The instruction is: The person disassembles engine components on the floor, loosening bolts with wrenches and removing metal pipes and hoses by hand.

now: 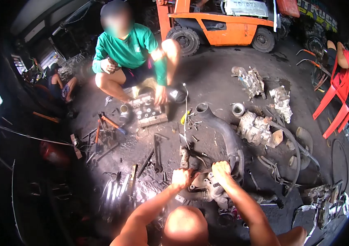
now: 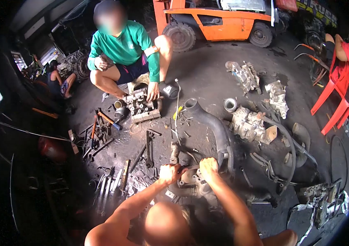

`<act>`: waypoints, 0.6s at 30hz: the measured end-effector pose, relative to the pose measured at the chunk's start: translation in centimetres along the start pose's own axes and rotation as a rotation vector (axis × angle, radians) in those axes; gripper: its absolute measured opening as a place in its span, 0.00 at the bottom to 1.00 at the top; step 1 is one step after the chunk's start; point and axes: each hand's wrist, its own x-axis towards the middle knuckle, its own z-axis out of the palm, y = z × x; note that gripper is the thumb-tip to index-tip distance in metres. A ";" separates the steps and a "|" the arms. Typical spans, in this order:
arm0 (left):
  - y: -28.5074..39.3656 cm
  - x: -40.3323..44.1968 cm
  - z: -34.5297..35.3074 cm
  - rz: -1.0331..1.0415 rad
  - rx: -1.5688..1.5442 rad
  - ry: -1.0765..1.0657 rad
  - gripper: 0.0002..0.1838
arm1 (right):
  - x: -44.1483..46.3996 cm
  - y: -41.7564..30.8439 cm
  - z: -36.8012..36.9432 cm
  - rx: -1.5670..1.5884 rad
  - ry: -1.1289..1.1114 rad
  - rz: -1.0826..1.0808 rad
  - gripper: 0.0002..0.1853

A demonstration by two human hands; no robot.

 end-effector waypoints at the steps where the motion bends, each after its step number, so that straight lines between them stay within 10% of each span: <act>1: 0.0 0.1 -0.1 -0.005 0.001 0.003 0.25 | 0.0 0.0 -0.4 -0.002 -0.008 0.008 0.08; 18: 0.6 0.8 -1.3 -0.063 0.048 -0.032 0.27 | -0.1 0.0 -0.9 0.065 0.160 0.052 0.09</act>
